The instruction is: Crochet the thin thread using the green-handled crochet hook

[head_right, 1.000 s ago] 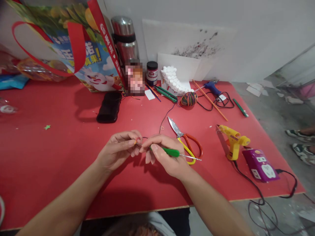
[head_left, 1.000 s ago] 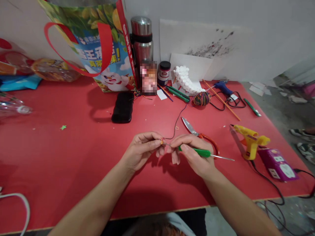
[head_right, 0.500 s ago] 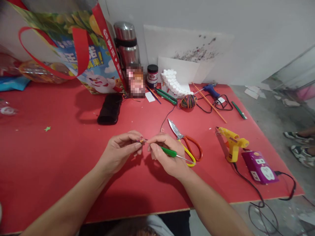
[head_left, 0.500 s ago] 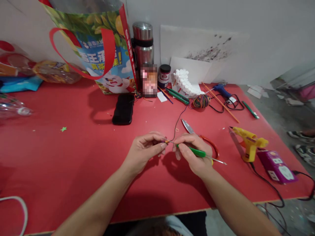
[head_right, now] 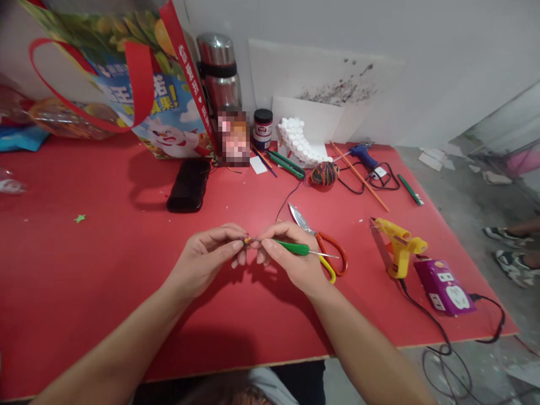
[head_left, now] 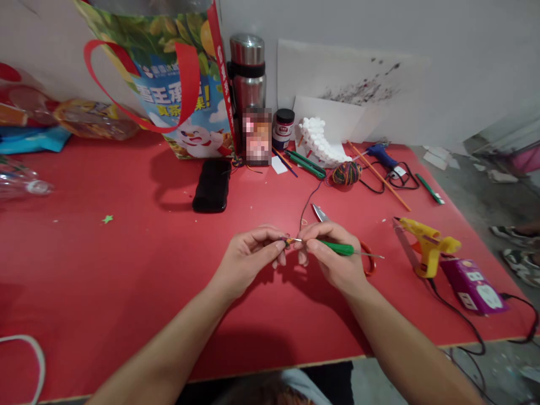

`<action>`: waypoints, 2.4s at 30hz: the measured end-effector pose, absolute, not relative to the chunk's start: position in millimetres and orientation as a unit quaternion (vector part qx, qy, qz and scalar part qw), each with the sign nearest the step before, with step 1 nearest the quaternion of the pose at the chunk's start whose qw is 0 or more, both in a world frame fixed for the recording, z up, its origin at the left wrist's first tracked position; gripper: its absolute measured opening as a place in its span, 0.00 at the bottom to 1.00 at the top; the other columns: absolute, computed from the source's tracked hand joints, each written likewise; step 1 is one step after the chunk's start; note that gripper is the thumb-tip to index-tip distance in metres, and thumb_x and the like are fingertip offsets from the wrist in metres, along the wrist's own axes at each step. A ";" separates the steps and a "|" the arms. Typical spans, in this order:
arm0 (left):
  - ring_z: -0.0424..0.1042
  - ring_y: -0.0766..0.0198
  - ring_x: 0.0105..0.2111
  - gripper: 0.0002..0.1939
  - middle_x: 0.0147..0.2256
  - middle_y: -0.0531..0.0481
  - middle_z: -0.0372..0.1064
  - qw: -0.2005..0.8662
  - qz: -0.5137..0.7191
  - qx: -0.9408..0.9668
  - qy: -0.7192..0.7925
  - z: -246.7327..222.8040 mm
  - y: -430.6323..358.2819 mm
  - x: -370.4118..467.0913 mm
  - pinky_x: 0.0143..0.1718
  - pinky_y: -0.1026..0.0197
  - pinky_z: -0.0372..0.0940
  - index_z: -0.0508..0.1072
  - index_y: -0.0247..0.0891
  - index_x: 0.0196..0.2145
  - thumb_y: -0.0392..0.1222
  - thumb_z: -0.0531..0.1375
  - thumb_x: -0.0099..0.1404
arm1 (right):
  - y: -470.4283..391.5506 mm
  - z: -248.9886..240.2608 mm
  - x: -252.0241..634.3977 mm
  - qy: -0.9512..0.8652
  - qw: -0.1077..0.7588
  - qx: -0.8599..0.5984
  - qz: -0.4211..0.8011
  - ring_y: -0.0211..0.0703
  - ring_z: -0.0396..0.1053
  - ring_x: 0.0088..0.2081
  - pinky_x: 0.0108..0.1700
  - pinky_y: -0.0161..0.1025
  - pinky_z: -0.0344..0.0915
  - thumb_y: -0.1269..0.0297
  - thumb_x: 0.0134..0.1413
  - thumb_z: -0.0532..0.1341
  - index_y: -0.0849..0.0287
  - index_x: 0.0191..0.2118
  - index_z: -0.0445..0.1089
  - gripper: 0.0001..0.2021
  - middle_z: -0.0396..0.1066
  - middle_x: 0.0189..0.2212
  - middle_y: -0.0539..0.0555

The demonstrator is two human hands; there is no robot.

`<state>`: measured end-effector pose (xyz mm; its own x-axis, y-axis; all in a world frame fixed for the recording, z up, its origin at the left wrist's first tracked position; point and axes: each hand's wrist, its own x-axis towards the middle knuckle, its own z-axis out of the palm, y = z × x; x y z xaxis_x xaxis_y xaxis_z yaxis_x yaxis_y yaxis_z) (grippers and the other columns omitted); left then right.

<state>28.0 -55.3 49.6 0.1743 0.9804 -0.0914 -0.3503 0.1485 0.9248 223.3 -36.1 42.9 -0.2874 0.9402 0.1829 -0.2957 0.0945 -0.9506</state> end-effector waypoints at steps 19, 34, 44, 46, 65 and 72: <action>0.72 0.71 0.23 0.06 0.29 0.52 0.74 0.587 0.499 0.470 0.431 58.2 -54.0 27.6 0.27 0.66 0.67 0.82 0.37 0.35 0.37 0.64 0.67 | -29.2 40.8 228.8 -0.501 0.514 -0.237 0.654 0.44 0.79 0.28 0.29 0.40 0.76 0.68 0.63 0.67 0.59 0.39 0.78 0.01 0.82 0.35 0.57; 0.75 0.69 0.24 0.04 0.32 0.50 0.73 0.544 0.509 0.501 0.441 57.9 -54.1 27.5 0.23 0.67 0.69 0.82 0.36 0.36 0.35 0.65 0.66 | -30.7 41.7 229.7 -0.520 0.516 -0.274 0.623 0.45 0.80 0.29 0.30 0.41 0.77 0.68 0.63 0.67 0.58 0.39 0.77 0.01 0.83 0.36 0.56; 0.77 0.66 0.30 0.06 0.38 0.47 0.74 0.454 0.511 0.579 0.445 50.0 -57.3 27.1 0.30 0.63 0.72 0.82 0.37 0.41 0.36 0.63 0.70 | -33.4 44.1 229.5 -0.544 0.513 -0.305 0.590 0.45 0.82 0.31 0.31 0.40 0.79 0.68 0.64 0.67 0.57 0.39 0.77 0.01 0.83 0.35 0.55; 0.77 0.65 0.31 0.07 0.39 0.46 0.74 0.439 0.509 0.592 0.445 48.1 -57.7 26.8 0.31 0.62 0.73 0.82 0.37 0.42 0.36 0.62 0.70 | -34.3 44.8 229.9 -0.543 0.508 -0.311 0.592 0.45 0.82 0.32 0.32 0.40 0.80 0.68 0.64 0.67 0.57 0.39 0.76 0.01 0.83 0.36 0.55; 0.76 0.63 0.37 0.10 0.38 0.45 0.76 0.179 0.451 0.745 0.458 44.1 -55.1 27.6 0.40 0.61 0.69 0.80 0.36 0.44 0.30 0.60 0.70 | -45.6 54.7 229.1 -0.645 0.442 -0.394 0.483 0.46 0.84 0.40 0.45 0.43 0.82 0.63 0.68 0.63 0.56 0.42 0.74 0.04 0.84 0.38 0.54; 0.75 0.63 0.35 0.09 0.36 0.47 0.76 0.179 0.445 0.739 0.474 41.1 -55.1 28.3 0.39 0.61 0.68 0.80 0.37 0.41 0.31 0.59 0.70 | -43.9 53.1 224.7 -0.820 0.376 -0.368 0.225 0.46 0.82 0.40 0.44 0.41 0.76 0.68 0.68 0.59 0.54 0.43 0.73 0.05 0.83 0.39 0.55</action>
<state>28.3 -55.1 41.1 0.1552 0.8589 0.4881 0.5410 -0.4873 0.6855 224.7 -43.9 53.1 -0.4455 0.7730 0.4516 0.4347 0.6278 -0.6457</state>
